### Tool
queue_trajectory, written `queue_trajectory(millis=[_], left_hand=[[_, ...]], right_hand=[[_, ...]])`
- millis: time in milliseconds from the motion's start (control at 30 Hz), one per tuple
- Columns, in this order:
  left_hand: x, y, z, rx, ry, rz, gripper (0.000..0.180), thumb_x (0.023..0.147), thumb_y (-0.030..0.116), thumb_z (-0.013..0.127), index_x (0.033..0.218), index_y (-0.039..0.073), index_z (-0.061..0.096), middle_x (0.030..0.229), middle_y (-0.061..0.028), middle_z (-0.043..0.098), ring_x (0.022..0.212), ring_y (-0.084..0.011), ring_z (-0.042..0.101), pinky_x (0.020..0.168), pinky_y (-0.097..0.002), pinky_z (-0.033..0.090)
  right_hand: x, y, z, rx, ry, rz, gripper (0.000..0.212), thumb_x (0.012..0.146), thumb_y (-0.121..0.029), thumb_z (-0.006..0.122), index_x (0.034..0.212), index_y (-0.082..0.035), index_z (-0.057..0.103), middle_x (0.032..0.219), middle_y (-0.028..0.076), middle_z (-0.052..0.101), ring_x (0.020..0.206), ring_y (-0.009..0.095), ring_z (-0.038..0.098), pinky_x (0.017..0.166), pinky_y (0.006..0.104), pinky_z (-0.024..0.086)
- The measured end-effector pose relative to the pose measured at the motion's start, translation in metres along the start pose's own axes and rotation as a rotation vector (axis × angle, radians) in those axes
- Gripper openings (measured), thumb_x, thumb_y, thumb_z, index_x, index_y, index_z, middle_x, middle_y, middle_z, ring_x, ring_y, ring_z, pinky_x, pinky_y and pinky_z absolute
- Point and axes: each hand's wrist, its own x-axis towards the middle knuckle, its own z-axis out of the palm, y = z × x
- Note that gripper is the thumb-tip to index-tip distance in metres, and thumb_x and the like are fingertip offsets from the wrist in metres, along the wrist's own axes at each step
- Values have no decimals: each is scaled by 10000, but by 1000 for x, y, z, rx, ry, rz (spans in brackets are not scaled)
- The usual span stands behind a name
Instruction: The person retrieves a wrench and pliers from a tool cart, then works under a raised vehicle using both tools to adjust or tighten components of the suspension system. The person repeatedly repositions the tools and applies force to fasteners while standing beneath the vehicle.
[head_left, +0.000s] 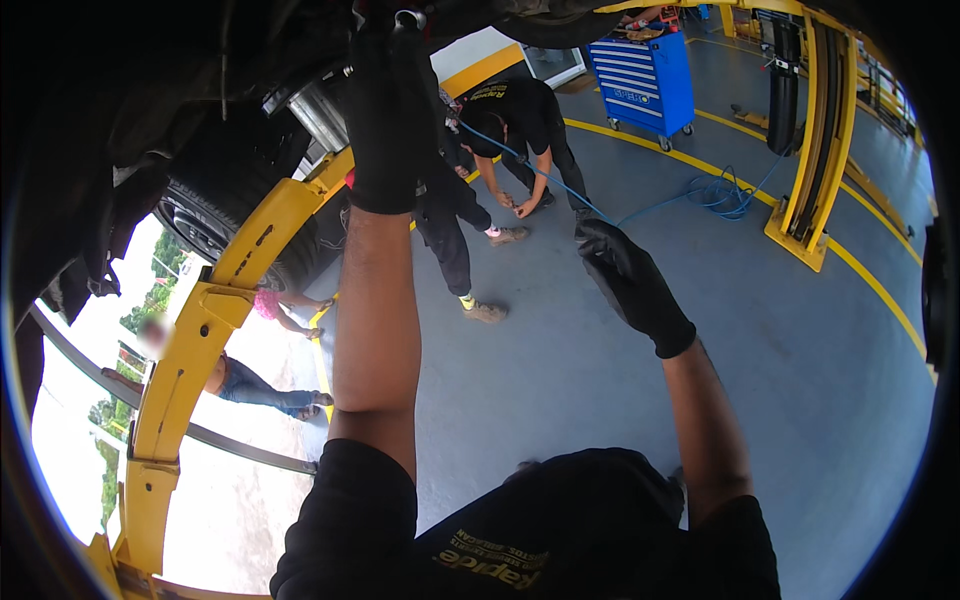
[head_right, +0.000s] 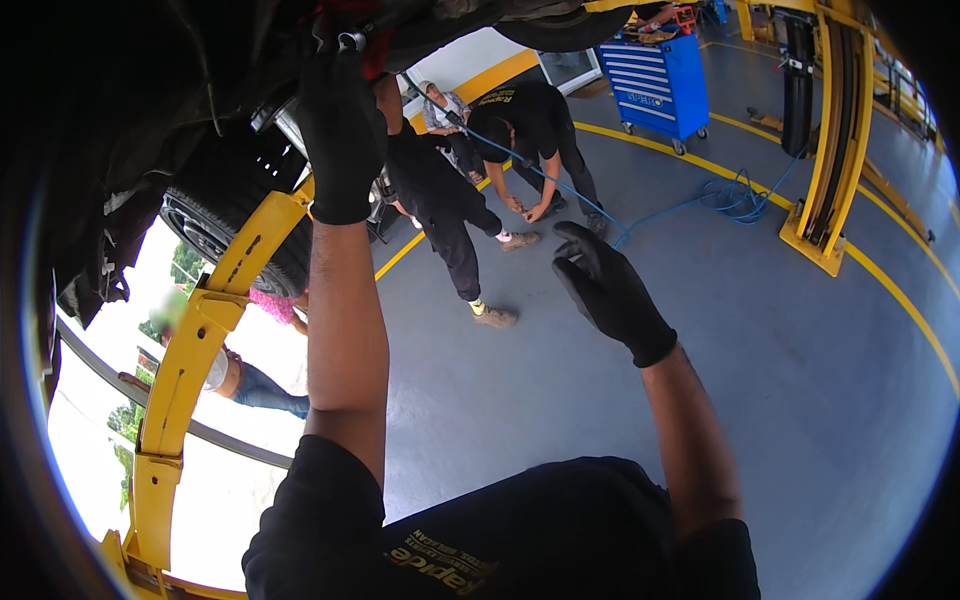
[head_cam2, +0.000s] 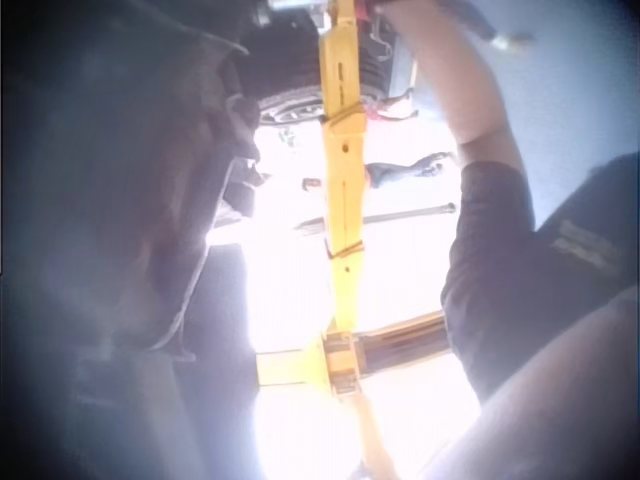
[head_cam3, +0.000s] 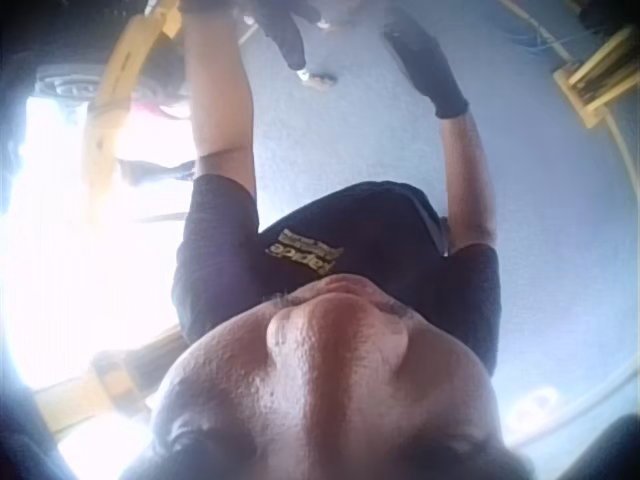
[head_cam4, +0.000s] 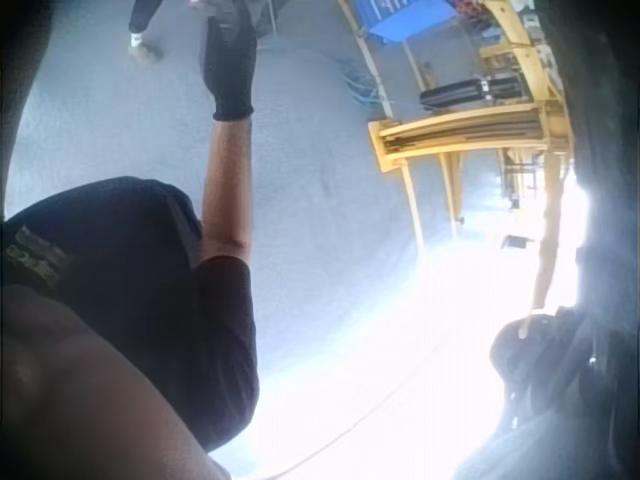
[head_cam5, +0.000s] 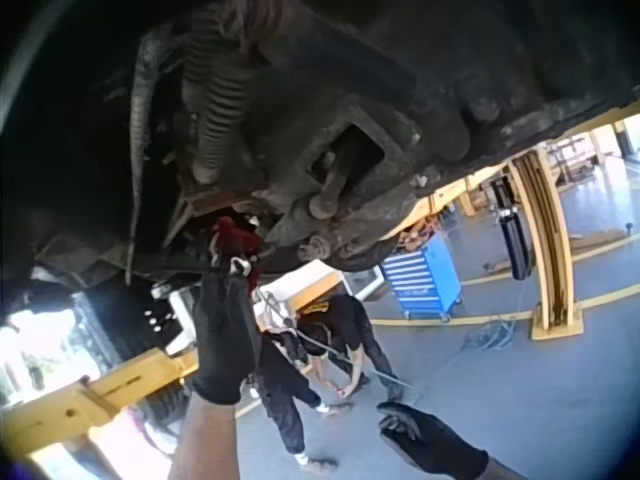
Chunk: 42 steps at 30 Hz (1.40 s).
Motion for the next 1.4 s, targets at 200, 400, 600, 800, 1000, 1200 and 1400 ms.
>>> queue_trajectory(millis=[200, 400, 600, 800, 1000, 1200, 1400], left_hand=[[-9, -18, 16, 33, 59, 98, 461, 796, 82, 780, 1215, 8, 604, 1104, -233, 650, 919, -385, 670, 772, -407, 565], [-4, -6, 13, -175, -54, -109, 424, 865, 15, 703, 1268, 9, 570, 1136, -212, 634, 905, -350, 663, 770, -387, 559], [-7, 10, 10, -361, 23, -214, 355, 944, 55, 656, 1281, 4, 558, 1015, -110, 637, 843, -190, 651, 691, -304, 544], [-11, 26, -7, -1707, -115, -1123, 224, 1010, 185, 581, 1175, 34, 576, 868, -46, 604, 675, -113, 574, 564, -230, 454], [17, 47, -47, -861, -136, -723, 264, 959, 179, 647, 1172, 38, 581, 865, -64, 617, 653, -163, 583, 578, -272, 470], [9, 24, -36, -27, -204, -72, 471, 799, -36, 743, 1245, 8, 595, 1033, -156, 675, 958, -329, 677, 823, -389, 566], [-4, 4, -10, -152, -197, -88, 580, 762, -69, 728, 1319, -10, 576, 1277, -212, 624, 1150, -386, 618, 959, -412, 541]], right_hand=[[110, -73, 45, -316, 95, -762, 350, 949, -122, 694, 1266, -13, 594, 1242, 169, 598, 1053, 286, 669, 809, 368, 571], [145, -81, 78, -421, 278, -816, 363, 946, -100, 673, 1300, -54, 608, 1246, 158, 654, 1126, 336, 648, 872, 407, 546], [147, -68, 97, -271, 230, -799, 360, 921, -49, 672, 1276, -23, 619, 1230, 211, 639, 1113, 311, 659, 854, 423, 563], [108, -74, 53, -476, 116, -886, 300, 905, -21, 685, 1203, -43, 667, 1134, 158, 650, 980, 284, 686, 788, 362, 573], [98, -94, 46, -353, 90, -803, 344, 837, -81, 774, 1171, -103, 697, 1215, 154, 648, 1128, 293, 643, 963, 426, 540], [142, -68, 91, -507, 137, -925, 447, 838, -120, 770, 1255, -29, 637, 1288, 209, 629, 1145, 320, 653, 954, 400, 560], [171, -73, 114, -448, 357, -871, 516, 888, -198, 716, 1340, -24, 534, 1111, 208, 675, 933, 341, 713, 814, 470, 551]])
